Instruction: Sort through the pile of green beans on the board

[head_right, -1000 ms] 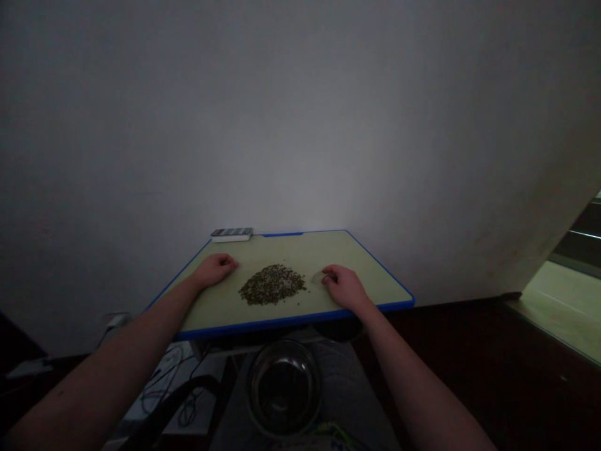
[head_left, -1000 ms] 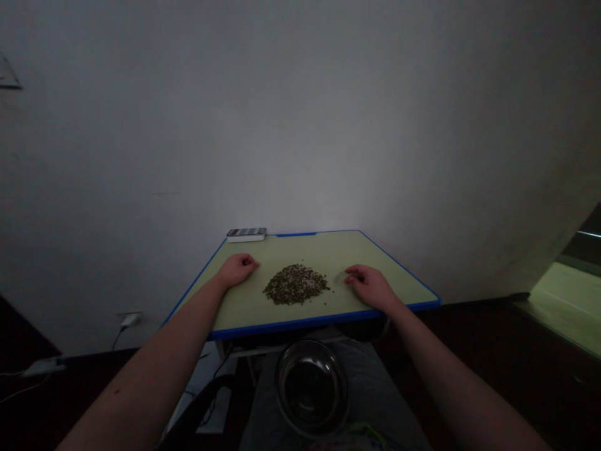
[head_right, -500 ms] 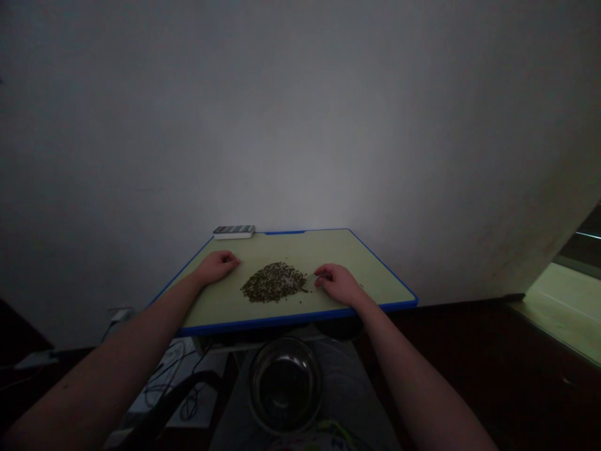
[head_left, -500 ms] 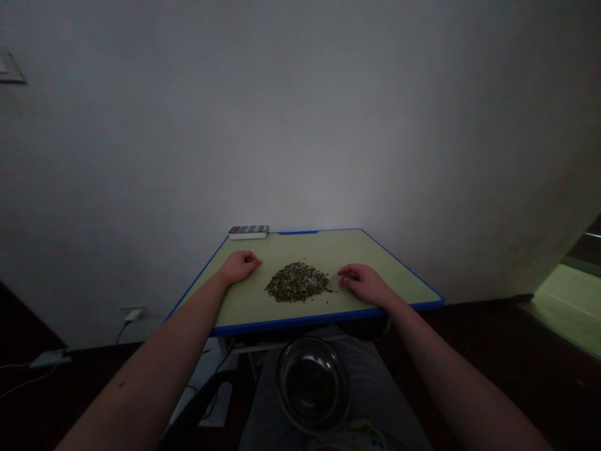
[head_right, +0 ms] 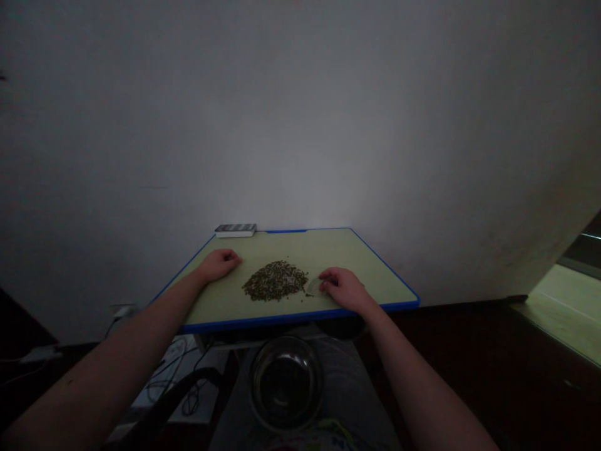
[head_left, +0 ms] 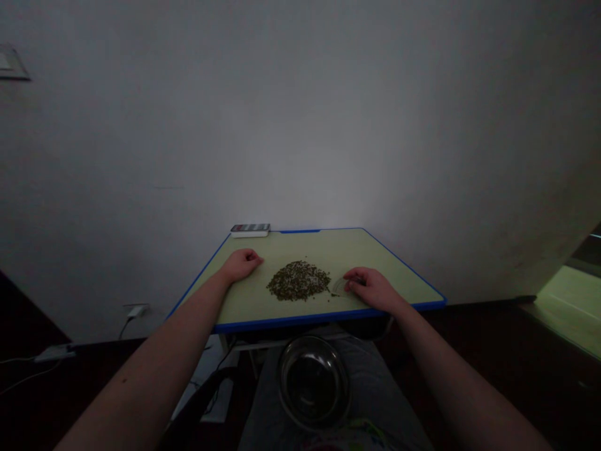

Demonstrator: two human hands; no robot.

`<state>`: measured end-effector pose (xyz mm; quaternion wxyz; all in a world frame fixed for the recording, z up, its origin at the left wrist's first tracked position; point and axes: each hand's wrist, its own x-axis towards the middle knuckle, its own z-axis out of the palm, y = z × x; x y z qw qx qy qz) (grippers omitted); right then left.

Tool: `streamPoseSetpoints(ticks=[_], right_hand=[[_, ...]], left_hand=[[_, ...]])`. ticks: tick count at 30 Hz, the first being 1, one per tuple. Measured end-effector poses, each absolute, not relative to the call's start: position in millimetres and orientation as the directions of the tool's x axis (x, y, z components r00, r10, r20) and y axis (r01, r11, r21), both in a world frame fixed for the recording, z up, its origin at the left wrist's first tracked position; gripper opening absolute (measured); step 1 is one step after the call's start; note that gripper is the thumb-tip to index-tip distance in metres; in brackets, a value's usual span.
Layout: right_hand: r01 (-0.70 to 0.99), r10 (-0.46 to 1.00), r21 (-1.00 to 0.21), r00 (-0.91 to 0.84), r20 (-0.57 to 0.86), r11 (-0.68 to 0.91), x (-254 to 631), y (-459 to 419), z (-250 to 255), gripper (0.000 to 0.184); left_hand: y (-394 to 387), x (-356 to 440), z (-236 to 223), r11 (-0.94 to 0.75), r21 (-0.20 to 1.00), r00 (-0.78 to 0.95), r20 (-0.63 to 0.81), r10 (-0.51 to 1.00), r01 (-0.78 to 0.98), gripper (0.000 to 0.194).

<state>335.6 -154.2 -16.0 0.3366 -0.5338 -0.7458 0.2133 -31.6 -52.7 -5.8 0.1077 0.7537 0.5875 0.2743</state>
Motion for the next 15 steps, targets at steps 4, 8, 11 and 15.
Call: streamPoseSetpoints(ticks=[4, 8, 11, 15], right_hand=[[0.664, 0.939, -0.666, -0.208, 0.272, 0.34, 335, -157, -15, 0.024], [0.664, 0.936, -0.662, -0.215, 0.278, 0.349, 331, -160, -13, 0.025], [0.699, 0.932, -0.621, -0.215, 0.292, 0.356, 326, -163, -9, 0.026], [0.775, 0.915, -0.51, -0.218, 0.34, 0.374, 318, -168, -4, 0.027]], left_hand=[[-54, -31, -4, -0.289, 0.471, 0.165, 0.286, 0.944, 0.834, 0.034], [-53, -32, -5, -0.292, 0.458, 0.168, 0.291, 0.942, 0.84, 0.034], [-52, -32, -6, -0.288, 0.464, 0.163, 0.292, 0.943, 0.838, 0.035], [-50, -33, -7, -0.291, 0.472, 0.165, 0.291, 0.942, 0.832, 0.035]])
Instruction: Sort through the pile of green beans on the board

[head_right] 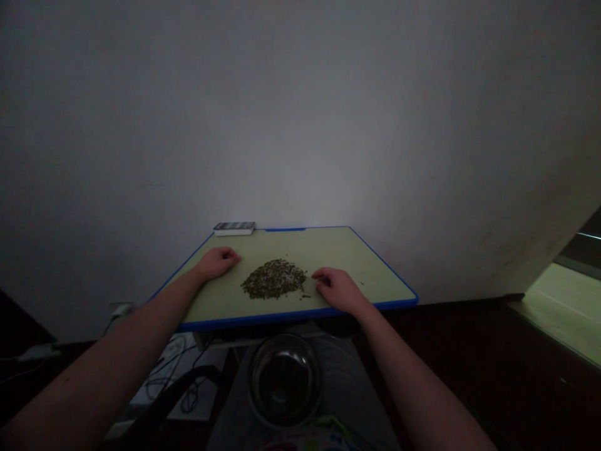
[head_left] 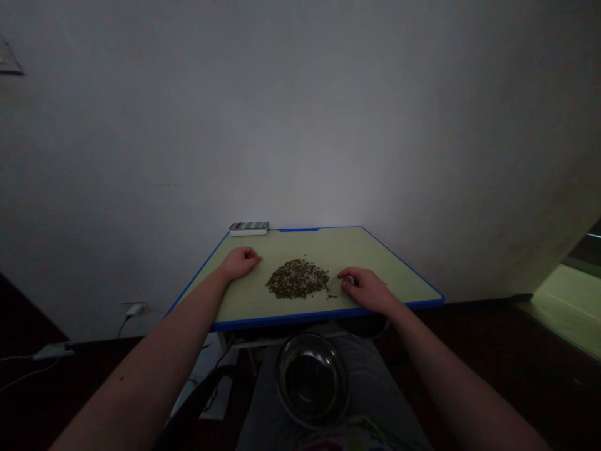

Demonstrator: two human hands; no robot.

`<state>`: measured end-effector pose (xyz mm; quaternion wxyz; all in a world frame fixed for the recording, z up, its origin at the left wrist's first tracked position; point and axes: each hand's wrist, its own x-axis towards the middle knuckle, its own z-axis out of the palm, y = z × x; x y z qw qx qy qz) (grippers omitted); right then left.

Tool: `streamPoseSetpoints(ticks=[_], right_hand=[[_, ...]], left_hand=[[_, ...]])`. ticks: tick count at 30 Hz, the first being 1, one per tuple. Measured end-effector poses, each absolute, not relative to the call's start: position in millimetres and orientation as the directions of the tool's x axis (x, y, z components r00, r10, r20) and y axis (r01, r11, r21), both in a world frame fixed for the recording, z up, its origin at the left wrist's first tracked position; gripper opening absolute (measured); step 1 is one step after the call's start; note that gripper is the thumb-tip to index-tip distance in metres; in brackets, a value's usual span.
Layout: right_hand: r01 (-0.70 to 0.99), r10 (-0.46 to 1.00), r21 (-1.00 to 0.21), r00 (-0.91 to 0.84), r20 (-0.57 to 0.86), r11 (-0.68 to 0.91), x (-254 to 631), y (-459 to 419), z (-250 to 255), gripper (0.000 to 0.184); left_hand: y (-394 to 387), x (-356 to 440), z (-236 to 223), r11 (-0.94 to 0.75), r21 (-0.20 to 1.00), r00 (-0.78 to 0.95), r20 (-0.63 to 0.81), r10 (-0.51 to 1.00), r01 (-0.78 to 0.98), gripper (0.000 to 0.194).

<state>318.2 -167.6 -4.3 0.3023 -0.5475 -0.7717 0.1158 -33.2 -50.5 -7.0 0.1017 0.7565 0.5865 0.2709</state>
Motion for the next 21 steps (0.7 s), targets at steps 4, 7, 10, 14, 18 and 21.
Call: streamPoseSetpoints(ticks=[4, 7, 10, 14, 18, 21], right_hand=[[0.782, 0.91, -0.483, -0.256, 0.327, 0.393, 312, -171, -3, 0.03], [0.786, 0.919, -0.489, -0.254, 0.302, 0.377, 309, -173, -2, 0.031], [0.792, 0.925, -0.489, -0.251, 0.286, 0.366, 305, -178, 0, 0.032], [0.804, 0.932, -0.481, -0.243, 0.27, 0.349, 300, -186, 1, 0.031], [0.796, 0.935, -0.5, -0.233, 0.267, 0.341, 295, -192, 0, 0.032], [0.779, 0.935, -0.526, -0.229, 0.27, 0.342, 291, -195, -2, 0.032]], left_hand=[[-50, -33, -7, -0.288, 0.453, 0.167, 0.289, 0.943, 0.844, 0.036], [-50, -33, -7, -0.283, 0.459, 0.164, 0.282, 0.945, 0.842, 0.036], [-52, -33, -6, -0.292, 0.455, 0.169, 0.291, 0.942, 0.841, 0.036], [-52, -32, -6, -0.294, 0.457, 0.166, 0.3, 0.939, 0.839, 0.037], [-51, -32, -6, -0.283, 0.464, 0.156, 0.293, 0.943, 0.84, 0.036], [-51, -32, -6, -0.293, 0.459, 0.164, 0.3, 0.94, 0.839, 0.036]])
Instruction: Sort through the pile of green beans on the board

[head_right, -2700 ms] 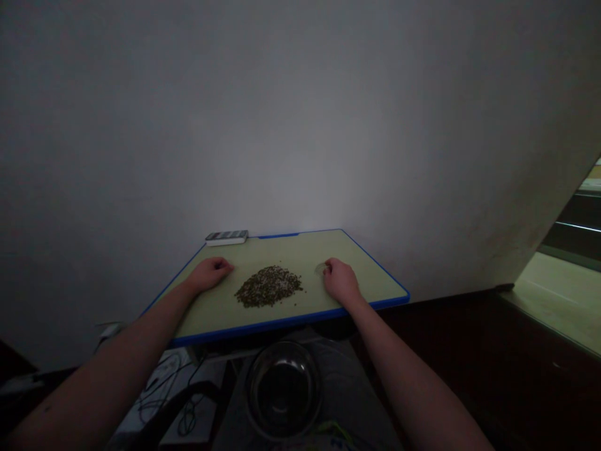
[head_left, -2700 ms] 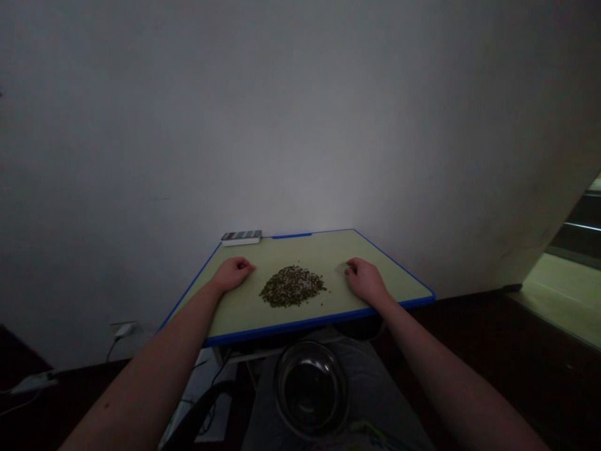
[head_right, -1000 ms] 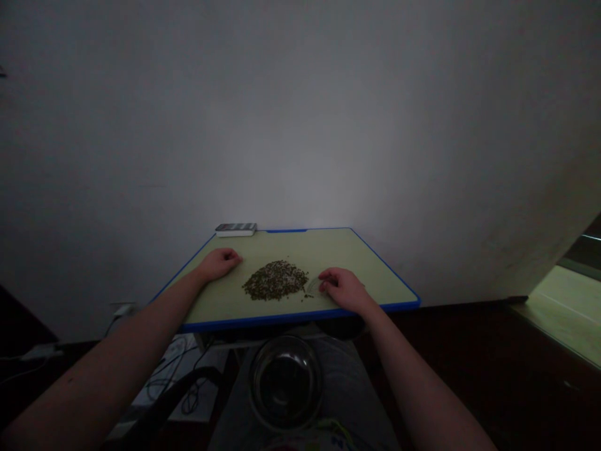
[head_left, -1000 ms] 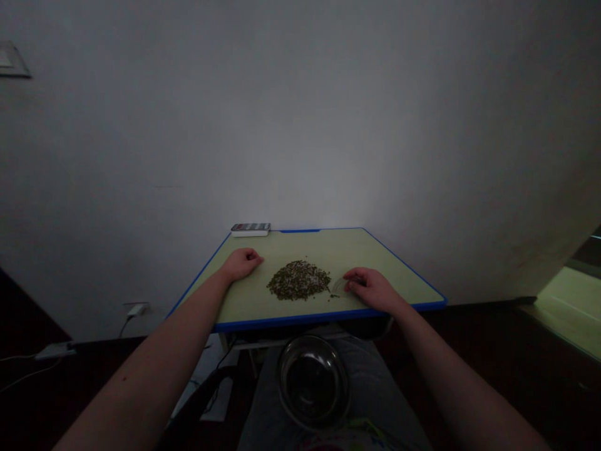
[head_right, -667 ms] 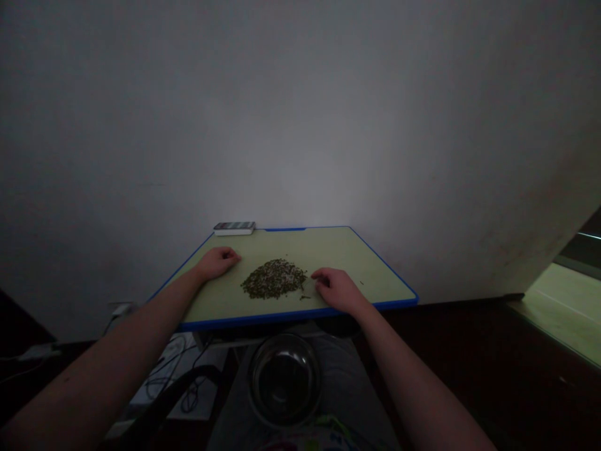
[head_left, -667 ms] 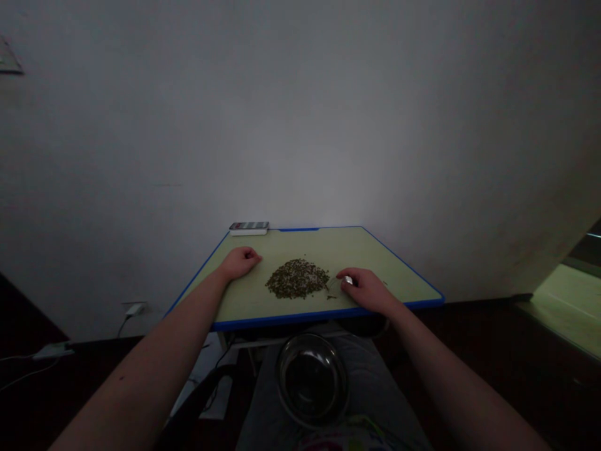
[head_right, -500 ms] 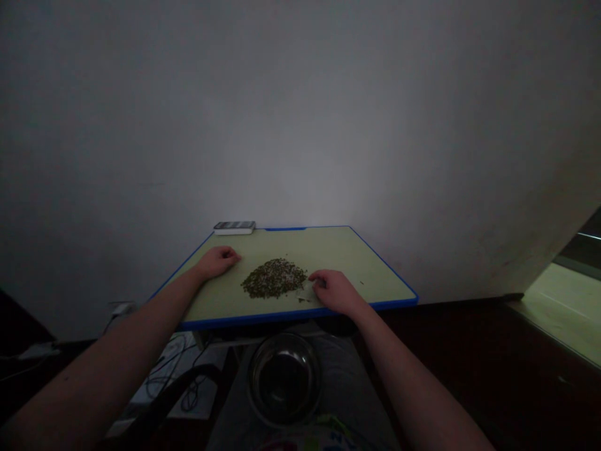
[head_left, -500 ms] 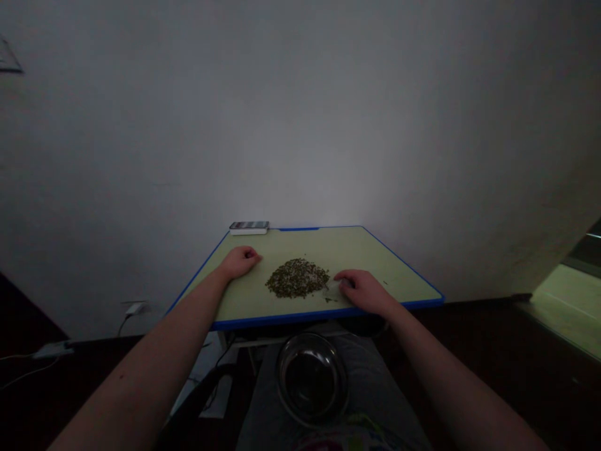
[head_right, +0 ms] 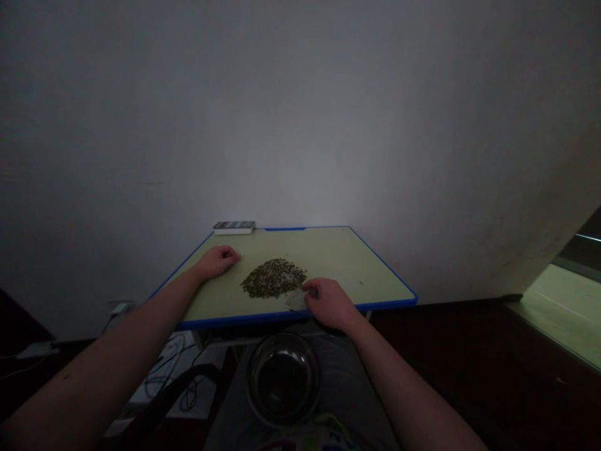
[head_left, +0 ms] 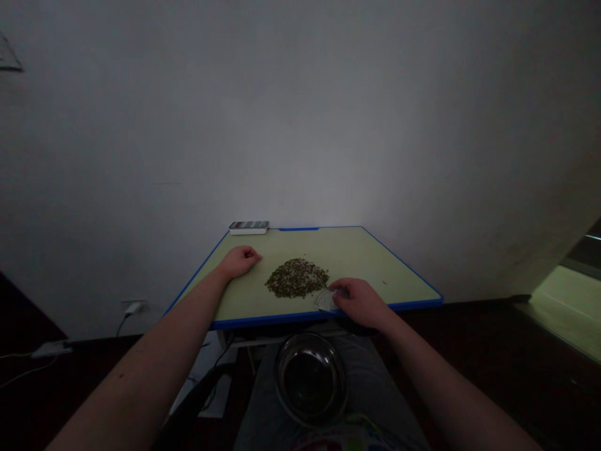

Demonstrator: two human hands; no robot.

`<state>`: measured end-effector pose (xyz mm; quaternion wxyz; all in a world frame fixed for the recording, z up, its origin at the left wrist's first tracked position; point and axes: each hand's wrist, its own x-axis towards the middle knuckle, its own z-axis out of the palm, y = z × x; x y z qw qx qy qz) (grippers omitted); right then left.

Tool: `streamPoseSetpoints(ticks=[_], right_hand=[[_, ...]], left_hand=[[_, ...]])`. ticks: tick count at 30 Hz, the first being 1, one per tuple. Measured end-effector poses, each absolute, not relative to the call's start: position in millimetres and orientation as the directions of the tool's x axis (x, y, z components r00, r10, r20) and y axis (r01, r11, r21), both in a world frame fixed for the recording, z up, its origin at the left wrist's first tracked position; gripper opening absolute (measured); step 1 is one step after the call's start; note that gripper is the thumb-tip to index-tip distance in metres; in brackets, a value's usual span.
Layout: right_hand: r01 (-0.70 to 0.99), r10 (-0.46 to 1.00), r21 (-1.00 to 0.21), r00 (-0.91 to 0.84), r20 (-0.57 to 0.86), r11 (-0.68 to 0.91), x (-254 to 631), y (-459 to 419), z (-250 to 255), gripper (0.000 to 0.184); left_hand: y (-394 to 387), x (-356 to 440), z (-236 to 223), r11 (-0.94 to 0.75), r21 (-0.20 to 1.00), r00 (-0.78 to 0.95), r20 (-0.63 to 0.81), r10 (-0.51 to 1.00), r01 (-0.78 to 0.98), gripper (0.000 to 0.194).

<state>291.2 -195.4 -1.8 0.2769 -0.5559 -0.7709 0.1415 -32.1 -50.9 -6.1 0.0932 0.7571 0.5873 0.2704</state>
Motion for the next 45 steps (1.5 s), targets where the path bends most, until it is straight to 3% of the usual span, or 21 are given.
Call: streamPoseSetpoints(ticks=[17, 24, 34, 45], right_hand=[[0.723, 0.909, -0.551, -0.31, 0.28, 0.416, 282, -204, -3, 0.029], [0.648, 0.93, -0.667, -0.258, 0.262, 0.368, 287, -195, -5, 0.028], [0.734, 0.927, -0.581, -0.186, 0.326, 0.352, 286, -175, -5, 0.025], [0.695, 0.924, -0.612, -0.237, 0.3, 0.377, 288, -161, -6, 0.024]], left_hand=[[-49, -34, -9, -0.294, 0.455, 0.161, 0.307, 0.938, 0.841, 0.036], [-49, -34, -8, -0.301, 0.466, 0.177, 0.292, 0.94, 0.832, 0.034], [-55, -31, -5, -0.295, 0.481, 0.161, 0.3, 0.94, 0.825, 0.034], [-51, -33, -8, -0.301, 0.477, 0.171, 0.295, 0.94, 0.826, 0.033]])
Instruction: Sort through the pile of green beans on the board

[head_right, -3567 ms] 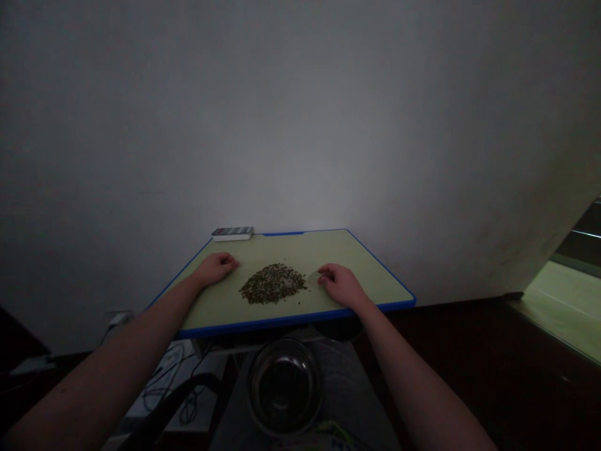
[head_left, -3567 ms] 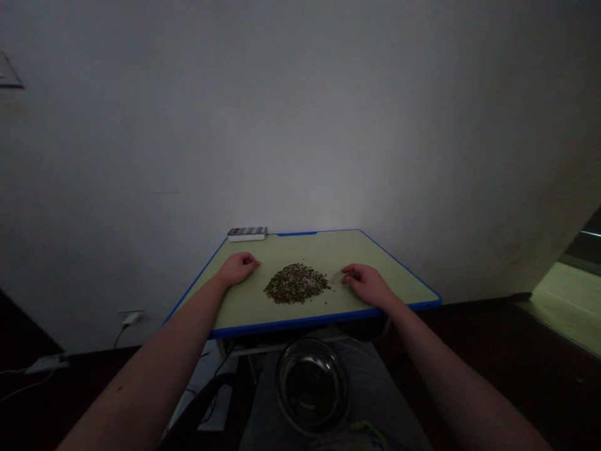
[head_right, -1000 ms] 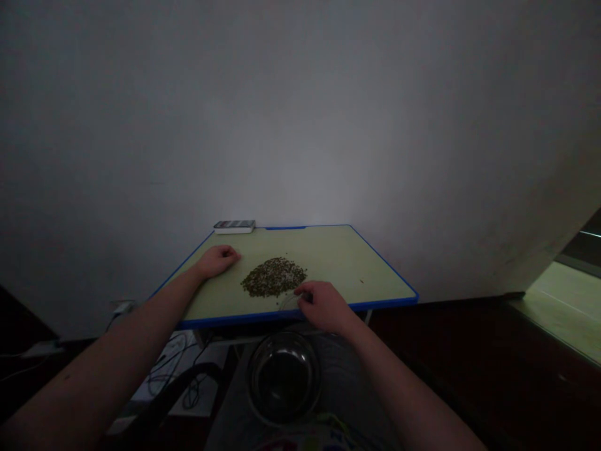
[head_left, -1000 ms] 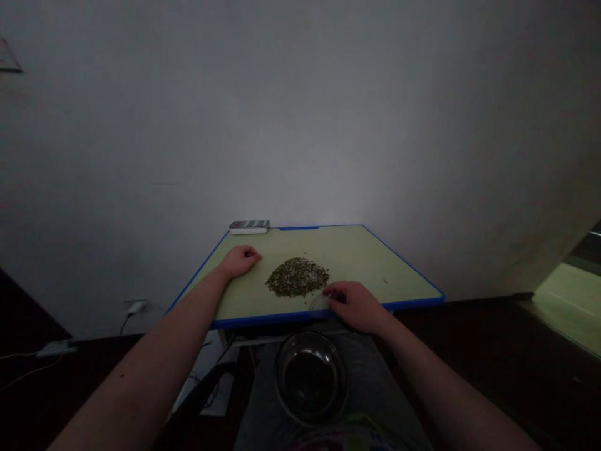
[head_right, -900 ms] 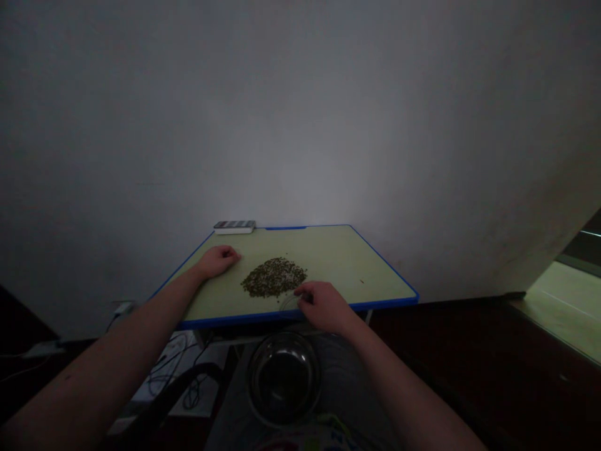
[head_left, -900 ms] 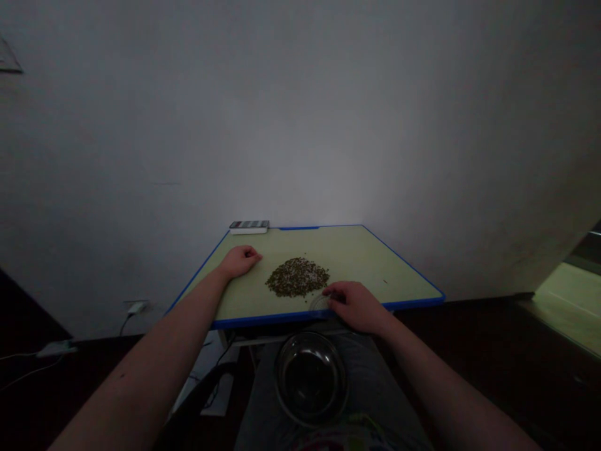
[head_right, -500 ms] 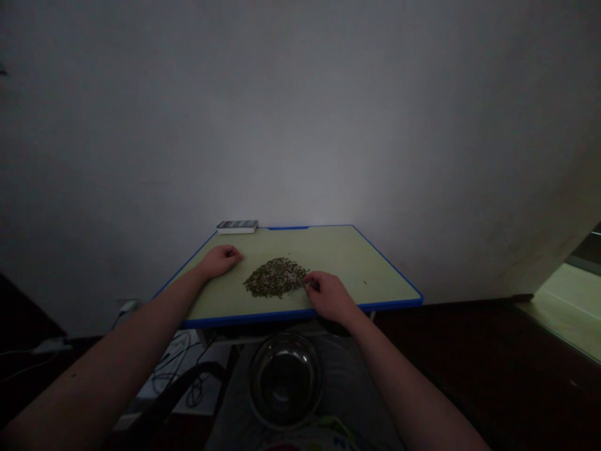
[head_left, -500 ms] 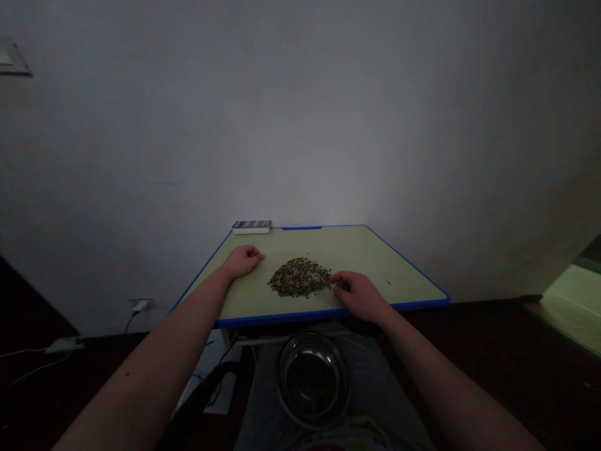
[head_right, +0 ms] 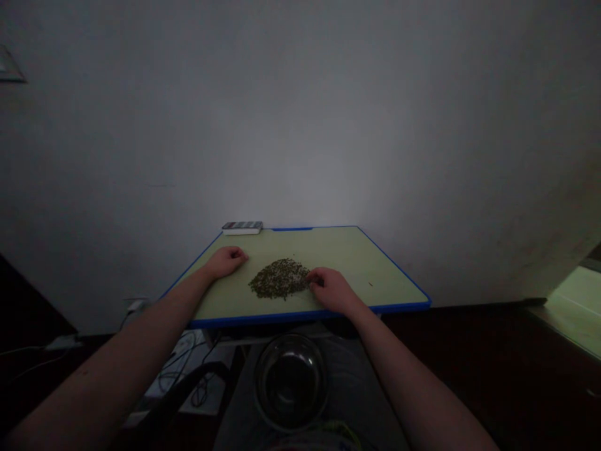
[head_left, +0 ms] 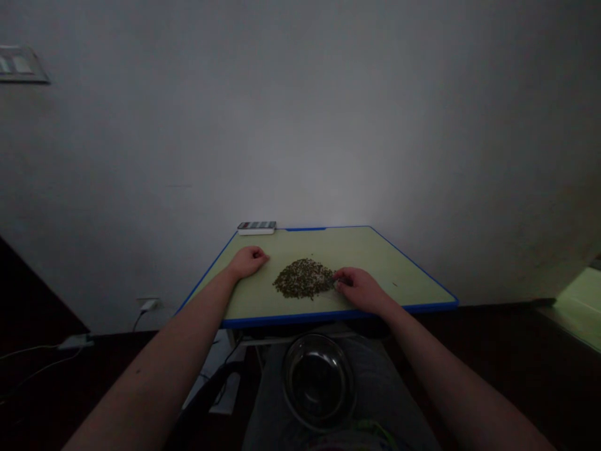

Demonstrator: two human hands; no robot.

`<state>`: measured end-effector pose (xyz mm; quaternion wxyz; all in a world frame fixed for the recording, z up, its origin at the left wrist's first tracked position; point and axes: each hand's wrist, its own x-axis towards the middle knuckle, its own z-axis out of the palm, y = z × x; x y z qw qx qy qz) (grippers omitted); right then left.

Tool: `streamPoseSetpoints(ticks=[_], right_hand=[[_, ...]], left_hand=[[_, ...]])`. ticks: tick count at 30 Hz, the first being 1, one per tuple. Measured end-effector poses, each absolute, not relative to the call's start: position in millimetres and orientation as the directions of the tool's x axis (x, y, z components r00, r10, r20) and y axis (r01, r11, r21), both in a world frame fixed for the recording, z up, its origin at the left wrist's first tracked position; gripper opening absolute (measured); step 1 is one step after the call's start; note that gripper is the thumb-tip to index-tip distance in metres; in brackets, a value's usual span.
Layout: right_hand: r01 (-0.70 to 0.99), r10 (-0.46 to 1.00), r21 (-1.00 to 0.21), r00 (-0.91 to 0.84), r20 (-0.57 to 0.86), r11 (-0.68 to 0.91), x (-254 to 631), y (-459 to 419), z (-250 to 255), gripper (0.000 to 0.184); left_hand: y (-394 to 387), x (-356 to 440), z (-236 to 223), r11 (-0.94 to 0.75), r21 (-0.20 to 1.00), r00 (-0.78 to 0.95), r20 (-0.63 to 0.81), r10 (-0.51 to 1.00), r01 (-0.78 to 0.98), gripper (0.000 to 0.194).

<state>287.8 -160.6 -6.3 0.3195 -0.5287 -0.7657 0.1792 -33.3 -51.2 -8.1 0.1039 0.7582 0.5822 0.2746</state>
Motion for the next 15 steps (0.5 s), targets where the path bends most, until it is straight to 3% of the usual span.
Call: streamPoseSetpoints(ticks=[15], right_hand=[[0.68, 0.898, -0.587, -0.319, 0.303, 0.439, 281.6, -166.9, -5.5, 0.028]], left_hand=[[-52.7, -32.6, -6.4, -0.305, 0.463, 0.173, 0.305, 0.936, 0.833, 0.033]])
